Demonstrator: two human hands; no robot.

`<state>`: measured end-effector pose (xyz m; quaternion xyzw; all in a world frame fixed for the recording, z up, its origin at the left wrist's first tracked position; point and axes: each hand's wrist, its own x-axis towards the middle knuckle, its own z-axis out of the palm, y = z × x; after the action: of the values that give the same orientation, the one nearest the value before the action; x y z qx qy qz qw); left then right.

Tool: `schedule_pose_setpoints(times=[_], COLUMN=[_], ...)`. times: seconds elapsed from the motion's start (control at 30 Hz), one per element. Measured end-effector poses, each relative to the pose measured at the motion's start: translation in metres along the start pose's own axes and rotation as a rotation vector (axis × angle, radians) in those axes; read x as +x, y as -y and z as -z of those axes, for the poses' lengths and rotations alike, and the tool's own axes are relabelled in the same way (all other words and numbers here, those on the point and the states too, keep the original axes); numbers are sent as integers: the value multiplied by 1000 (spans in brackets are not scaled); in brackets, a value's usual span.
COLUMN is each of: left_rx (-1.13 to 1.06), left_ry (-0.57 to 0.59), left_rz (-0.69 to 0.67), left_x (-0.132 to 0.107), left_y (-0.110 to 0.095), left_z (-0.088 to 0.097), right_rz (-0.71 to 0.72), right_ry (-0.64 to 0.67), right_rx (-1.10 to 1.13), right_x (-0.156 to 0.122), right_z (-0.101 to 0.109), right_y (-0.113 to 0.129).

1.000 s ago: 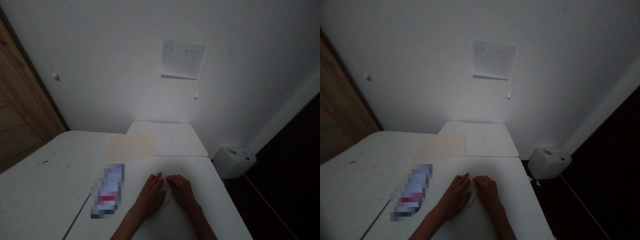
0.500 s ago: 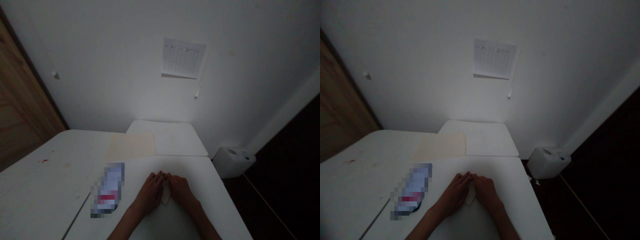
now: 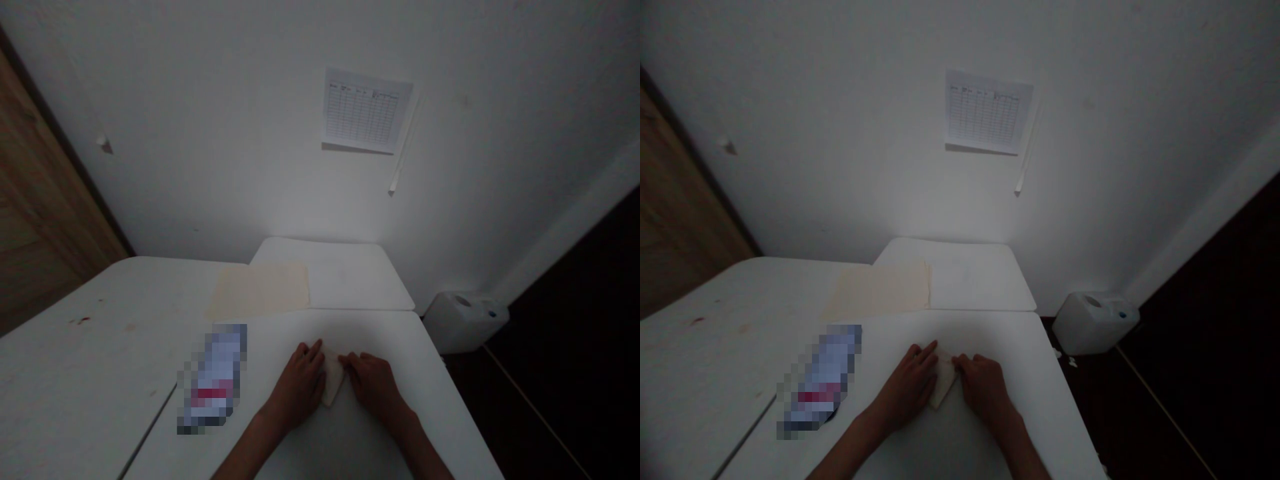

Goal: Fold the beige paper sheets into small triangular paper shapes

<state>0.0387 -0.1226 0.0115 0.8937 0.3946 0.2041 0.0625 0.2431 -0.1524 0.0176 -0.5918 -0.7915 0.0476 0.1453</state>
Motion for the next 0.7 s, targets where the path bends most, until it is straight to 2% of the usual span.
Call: schedule_pose_setpoints(times=[0.27, 0.37, 0.57, 0.7], left_rx=[31, 70, 137, 117], left_ry=[-45, -28, 34, 50], left_rz=[6, -9, -115, -115], left_x=[0, -1, -2, -3], left_y=[-2, -3, 0, 3], left_z=[-1, -2, -6, -8], right_rz=[52, 58, 38, 35], right_ry=[-90, -119, -133, -141], right_rx=[26, 45, 0, 14], right_x=[-18, -20, -13, -4], right_z=[-6, -6, -4, -5], right_y=[-11, -11, -2, 4])
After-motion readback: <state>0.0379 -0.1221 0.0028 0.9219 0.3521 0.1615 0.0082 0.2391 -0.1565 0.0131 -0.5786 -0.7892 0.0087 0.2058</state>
